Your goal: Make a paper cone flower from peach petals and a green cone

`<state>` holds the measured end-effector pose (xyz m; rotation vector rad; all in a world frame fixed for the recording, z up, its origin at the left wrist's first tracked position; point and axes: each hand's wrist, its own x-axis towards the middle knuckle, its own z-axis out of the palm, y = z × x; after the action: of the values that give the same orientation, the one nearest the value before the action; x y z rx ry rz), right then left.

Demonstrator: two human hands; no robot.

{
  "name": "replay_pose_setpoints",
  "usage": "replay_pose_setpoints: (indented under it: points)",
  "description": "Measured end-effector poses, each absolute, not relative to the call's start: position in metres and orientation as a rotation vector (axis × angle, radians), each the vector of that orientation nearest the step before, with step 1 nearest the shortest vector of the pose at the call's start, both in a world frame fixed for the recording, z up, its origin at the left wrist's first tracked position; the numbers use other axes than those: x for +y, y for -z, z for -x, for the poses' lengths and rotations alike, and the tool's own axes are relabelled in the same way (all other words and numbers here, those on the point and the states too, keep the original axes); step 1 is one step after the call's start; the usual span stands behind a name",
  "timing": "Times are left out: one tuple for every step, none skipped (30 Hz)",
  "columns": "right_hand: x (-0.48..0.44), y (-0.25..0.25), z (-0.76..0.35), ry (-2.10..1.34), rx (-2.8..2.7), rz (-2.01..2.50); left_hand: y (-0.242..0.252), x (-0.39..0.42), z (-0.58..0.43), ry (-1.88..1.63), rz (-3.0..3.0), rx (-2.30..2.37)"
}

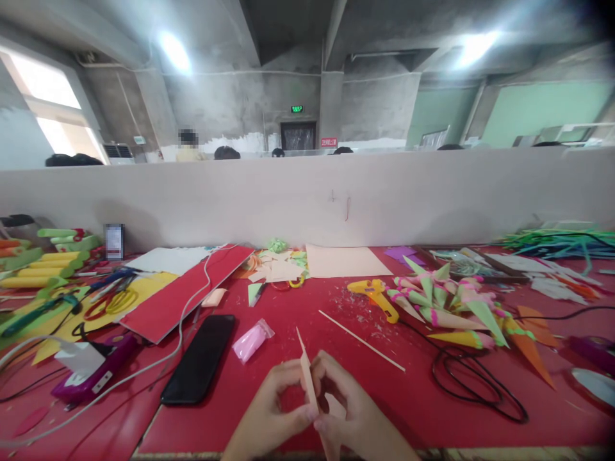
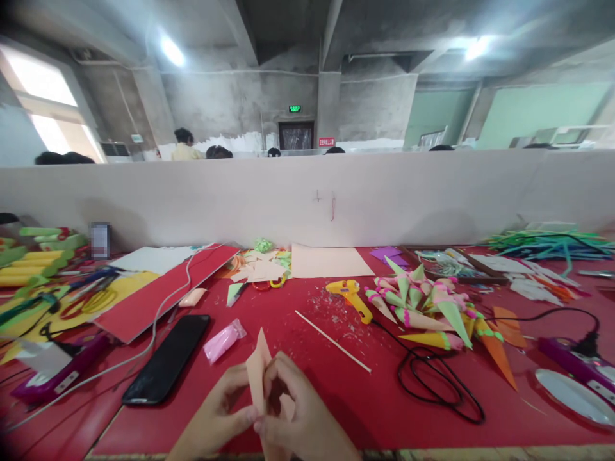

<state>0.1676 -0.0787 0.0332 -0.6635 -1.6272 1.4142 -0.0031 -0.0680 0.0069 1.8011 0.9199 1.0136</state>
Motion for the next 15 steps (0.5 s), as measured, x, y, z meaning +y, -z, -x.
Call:
replay_pose_setpoints:
  points:
    - [-0.079, -0.033, -0.167, -1.413, -1.629, 0.667, -0.008, -0.068, 0.003, -1.013, -1.802, 0.914]
    - [-0.079, -0.033, -0.167, -1.421, -1.625, 0.671, -0.011, -0.068, 0.002, -1.011, -1.803, 0.913]
    - [-0.079, -0.033, -0.166, -1.431, -1.616, 0.673, -0.013, -0.068, 0.002, -1.011, -1.804, 0.914]
    - [-0.079, -0.033, -0.166, -1.438, -1.602, 0.669, -0.016, -0.068, 0.001, -1.006, -1.806, 0.916]
    - [-0.079, -0.032, -0.165, -1.44, -1.587, 0.666, -0.018, -0.069, 0.0, -1.0, -1.808, 0.92]
    - [-0.079, -0.032, -0.165, -1.435, -1.572, 0.668, -0.019, -0.069, -0.001, -0.998, -1.808, 0.922]
    - [-0.079, -0.031, -0.165, -1.424, -1.565, 0.676, -0.02, -0.069, -0.002, -0.997, -1.804, 0.923]
    - [-0.08, -0.031, -0.165, -1.41, -1.571, 0.687, -0.02, -0.069, -0.002, -0.995, -1.802, 0.92]
    - [-0.08, -0.03, -0.166, -1.399, -1.586, 0.698, -0.019, -0.069, -0.002, -0.993, -1.799, 0.92]
    - [-0.08, -0.03, -0.167, -1.393, -1.608, 0.707, -0.018, -0.069, -0.002, -0.991, -1.796, 0.925]
    - [-0.081, -0.029, -0.168, -1.389, -1.632, 0.713, -0.017, -0.069, -0.002, -0.988, -1.795, 0.932]
    - [-0.081, -0.029, -0.17, -1.383, -1.653, 0.714, -0.017, -0.069, -0.002, -0.984, -1.798, 0.941]
    - [-0.081, -0.029, -0.171, -1.375, -1.669, 0.714, -0.016, -0.069, -0.002, -0.978, -1.803, 0.949]
    - [-0.081, -0.029, -0.172, -1.365, -1.677, 0.714, -0.017, -0.069, -0.002, -0.977, -1.807, 0.954]
    - [-0.082, -0.029, -0.173, -1.354, -1.683, 0.715, -0.018, -0.069, -0.002, -0.974, -1.81, 0.953]
